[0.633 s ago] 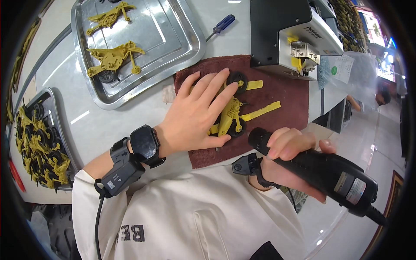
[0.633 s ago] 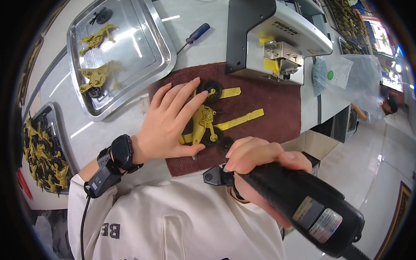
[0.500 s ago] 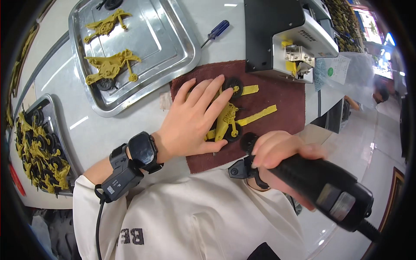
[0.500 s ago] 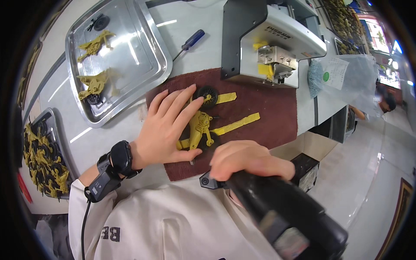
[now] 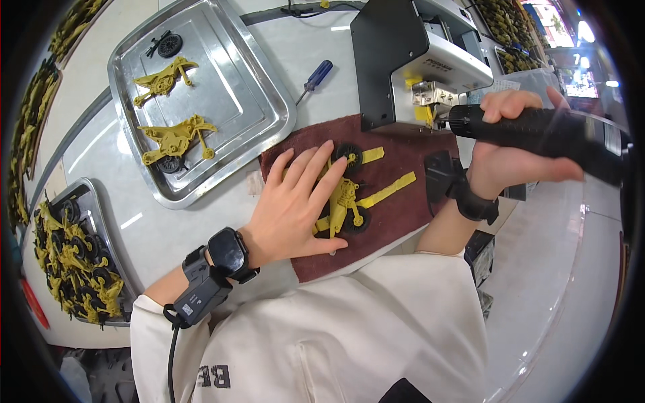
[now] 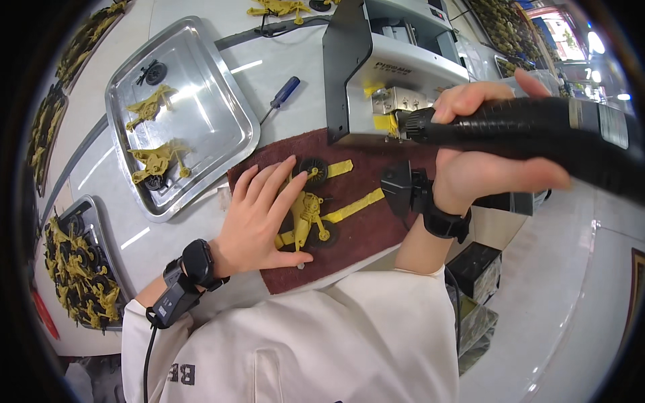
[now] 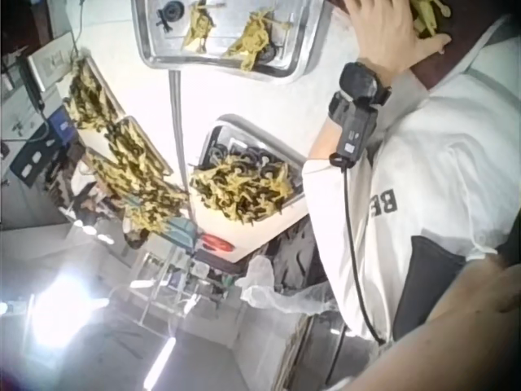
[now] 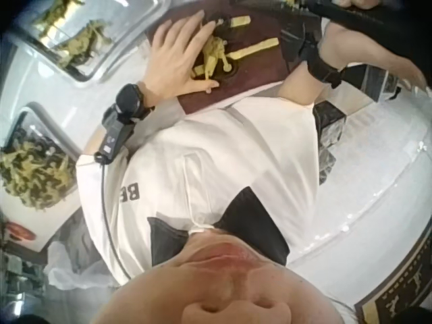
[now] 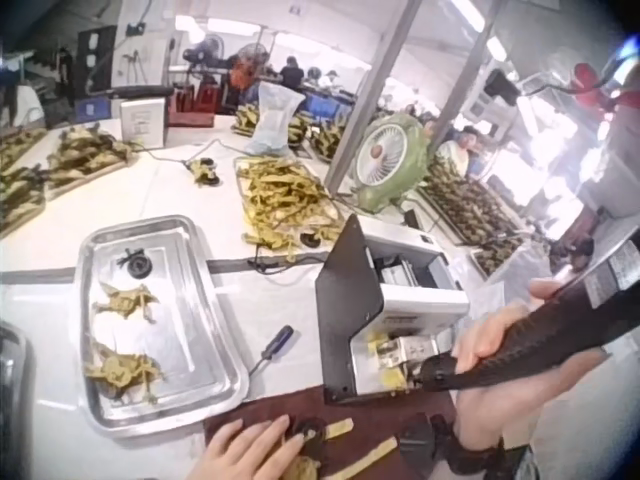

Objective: Using an electric screwdriver and assembly machine to assemble small yellow toy motorcycles.

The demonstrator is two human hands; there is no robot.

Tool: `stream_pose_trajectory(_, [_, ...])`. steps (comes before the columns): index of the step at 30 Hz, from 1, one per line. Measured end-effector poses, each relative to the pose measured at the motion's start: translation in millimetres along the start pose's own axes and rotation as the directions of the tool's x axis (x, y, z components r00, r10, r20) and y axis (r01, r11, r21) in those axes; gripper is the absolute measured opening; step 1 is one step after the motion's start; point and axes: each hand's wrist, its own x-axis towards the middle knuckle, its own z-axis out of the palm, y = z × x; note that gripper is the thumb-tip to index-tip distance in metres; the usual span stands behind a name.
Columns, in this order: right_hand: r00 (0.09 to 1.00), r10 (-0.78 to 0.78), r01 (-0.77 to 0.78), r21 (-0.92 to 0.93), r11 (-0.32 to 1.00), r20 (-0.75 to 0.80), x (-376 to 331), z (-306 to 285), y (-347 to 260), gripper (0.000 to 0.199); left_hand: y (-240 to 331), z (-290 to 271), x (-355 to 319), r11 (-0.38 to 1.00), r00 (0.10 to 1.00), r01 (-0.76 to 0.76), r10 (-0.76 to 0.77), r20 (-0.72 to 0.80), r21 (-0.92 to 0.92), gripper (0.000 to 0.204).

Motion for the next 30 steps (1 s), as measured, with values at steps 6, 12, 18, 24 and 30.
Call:
stream_pose_trajectory(6, [0.796,-0.049,-0.274,0.431,0.86,0.603,-64.0,4.6,-55.7,0.087,-1.7,0.2,-1.9,1.0,1.0,-0.004,0.004,-0.022,-0.002,0.102])
stream_pose_trajectory(12, [0.843,-0.055,-0.254,0.487,0.836,0.535,-118.7,28.6,-59.4,0.068,-0.9,4.7,-4.0,0.999,0.998,0.008,-0.011,-0.056,-0.049,0.101])
stream_pose_trajectory(18, [0.875,0.058,-0.308,0.459,0.833,0.481,-135.0,31.9,-58.5,0.048,-1.9,3.2,-4.0,0.998,0.999,0.011,-0.015,-0.05,-0.068,0.102])
stream_pose_trajectory(24, [0.849,0.104,-0.378,0.458,0.804,0.518,-133.0,38.0,-56.8,0.029,-6.1,3.9,-5.8,0.997,0.997,0.013,-0.018,-0.079,-0.071,0.102])
stream_pose_trajectory(30, [0.762,-0.148,-0.269,0.517,0.812,0.63,-107.9,12.2,-52.5,0.029,-1.8,2.7,2.4,0.988,0.995,-0.056,0.043,-0.092,-0.142,0.1])
